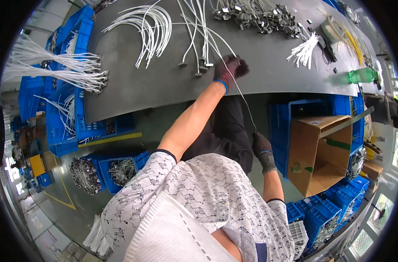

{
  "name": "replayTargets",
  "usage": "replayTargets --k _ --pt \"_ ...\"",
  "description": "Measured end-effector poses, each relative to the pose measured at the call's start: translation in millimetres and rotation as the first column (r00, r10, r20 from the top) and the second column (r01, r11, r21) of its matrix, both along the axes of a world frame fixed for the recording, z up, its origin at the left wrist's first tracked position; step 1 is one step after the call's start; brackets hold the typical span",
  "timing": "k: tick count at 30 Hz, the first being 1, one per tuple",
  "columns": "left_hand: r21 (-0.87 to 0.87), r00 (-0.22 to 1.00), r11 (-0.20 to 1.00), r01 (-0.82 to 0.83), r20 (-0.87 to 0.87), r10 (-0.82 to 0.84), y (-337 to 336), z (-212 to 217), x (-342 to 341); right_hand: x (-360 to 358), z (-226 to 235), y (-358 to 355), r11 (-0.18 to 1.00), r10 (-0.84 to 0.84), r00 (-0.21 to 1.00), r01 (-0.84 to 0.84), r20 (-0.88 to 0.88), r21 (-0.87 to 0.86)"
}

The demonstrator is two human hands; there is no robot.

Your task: The person is manually bundling multiple white wires by threading them through metal clips on a workbench.

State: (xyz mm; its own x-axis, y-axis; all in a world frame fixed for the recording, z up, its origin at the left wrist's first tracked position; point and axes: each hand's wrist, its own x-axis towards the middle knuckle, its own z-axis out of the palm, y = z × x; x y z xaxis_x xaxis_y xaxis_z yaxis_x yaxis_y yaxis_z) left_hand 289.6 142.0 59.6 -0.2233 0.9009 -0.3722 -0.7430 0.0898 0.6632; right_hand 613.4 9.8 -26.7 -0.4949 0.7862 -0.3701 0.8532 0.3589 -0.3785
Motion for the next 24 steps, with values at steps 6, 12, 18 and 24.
replayTargets --k 6,12,18,24 --pt "0.289 0.819 0.806 -0.517 -0.107 0.564 47.4 43.2 -34.6 68.4 -37.3 -29.4 0.985 -0.037 0.98 0.069 0.197 -0.16" --pt "0.323 0.763 0.789 -0.522 -0.236 0.601 45.6 54.4 -41.0 79.2 -55.8 -45.7 0.983 -0.032 0.985 0.062 0.169 -0.174" --pt "0.053 0.715 0.915 0.4 -0.643 -0.275 -16.5 8.7 36.8 76.0 -60.5 -43.8 0.985 -0.034 0.994 0.051 0.103 -0.163" --pt "-0.046 0.726 0.937 0.347 -0.619 -0.299 -25.3 -16.0 42.6 91.8 -57.9 -36.5 0.976 0.065 0.995 -0.049 0.071 -0.212"
